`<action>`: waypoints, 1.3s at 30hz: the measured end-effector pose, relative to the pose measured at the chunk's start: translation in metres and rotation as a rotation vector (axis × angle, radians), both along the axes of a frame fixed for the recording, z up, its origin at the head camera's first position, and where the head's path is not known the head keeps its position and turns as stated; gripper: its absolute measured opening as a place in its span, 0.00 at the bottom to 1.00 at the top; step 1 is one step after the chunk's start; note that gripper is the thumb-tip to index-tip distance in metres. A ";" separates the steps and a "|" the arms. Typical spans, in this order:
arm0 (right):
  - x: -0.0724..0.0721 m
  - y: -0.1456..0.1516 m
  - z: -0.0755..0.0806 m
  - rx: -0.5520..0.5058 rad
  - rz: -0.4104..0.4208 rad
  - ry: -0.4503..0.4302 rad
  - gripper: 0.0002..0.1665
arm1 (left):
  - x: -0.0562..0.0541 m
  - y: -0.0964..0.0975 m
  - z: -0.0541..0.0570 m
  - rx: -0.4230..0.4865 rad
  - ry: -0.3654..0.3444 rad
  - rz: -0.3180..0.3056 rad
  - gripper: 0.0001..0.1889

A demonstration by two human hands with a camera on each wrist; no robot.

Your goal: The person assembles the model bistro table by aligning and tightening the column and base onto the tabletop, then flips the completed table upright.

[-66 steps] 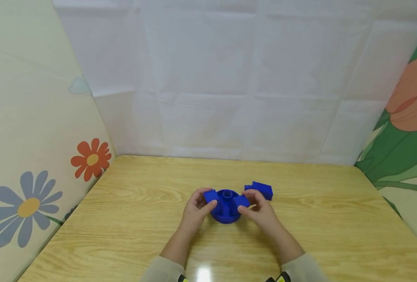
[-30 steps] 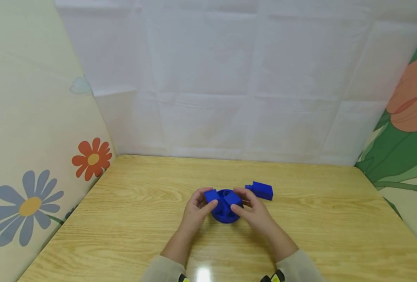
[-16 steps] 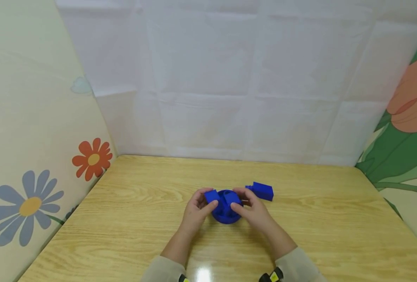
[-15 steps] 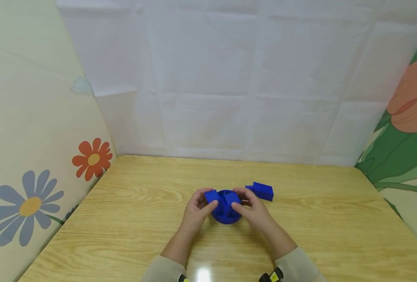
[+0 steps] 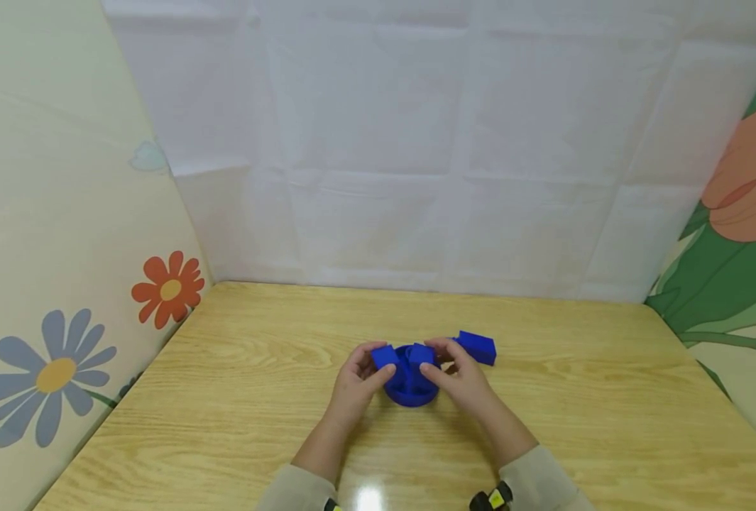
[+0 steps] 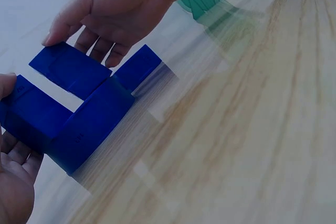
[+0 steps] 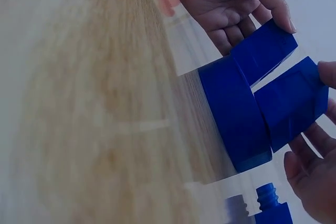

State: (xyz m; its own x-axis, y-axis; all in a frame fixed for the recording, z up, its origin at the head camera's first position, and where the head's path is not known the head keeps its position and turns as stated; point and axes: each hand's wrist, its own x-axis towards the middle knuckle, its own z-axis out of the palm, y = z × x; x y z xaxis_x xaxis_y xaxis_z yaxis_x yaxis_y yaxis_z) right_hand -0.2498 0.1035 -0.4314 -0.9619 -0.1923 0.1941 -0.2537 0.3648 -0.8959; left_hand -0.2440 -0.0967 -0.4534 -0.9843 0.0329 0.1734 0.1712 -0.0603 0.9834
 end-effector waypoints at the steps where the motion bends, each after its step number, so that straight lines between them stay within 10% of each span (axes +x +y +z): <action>1: -0.001 0.000 0.000 0.011 0.000 -0.004 0.22 | 0.000 0.000 0.000 -0.004 0.006 0.002 0.21; 16: -0.011 0.001 0.000 0.060 0.053 -0.017 0.32 | 0.001 0.001 0.000 -0.011 0.018 0.005 0.21; 39: -0.014 0.007 -0.006 -0.234 0.051 -0.176 0.29 | -0.001 0.000 -0.002 0.015 -0.003 -0.004 0.23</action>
State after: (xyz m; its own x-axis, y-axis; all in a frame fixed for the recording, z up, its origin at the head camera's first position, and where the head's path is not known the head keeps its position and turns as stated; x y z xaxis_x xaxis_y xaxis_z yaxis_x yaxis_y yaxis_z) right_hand -0.2635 0.1104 -0.4370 -0.9749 -0.2113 0.0703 -0.1002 0.1341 -0.9859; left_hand -0.2445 -0.0965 -0.4552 -0.9847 0.0341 0.1710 0.1680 -0.0756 0.9829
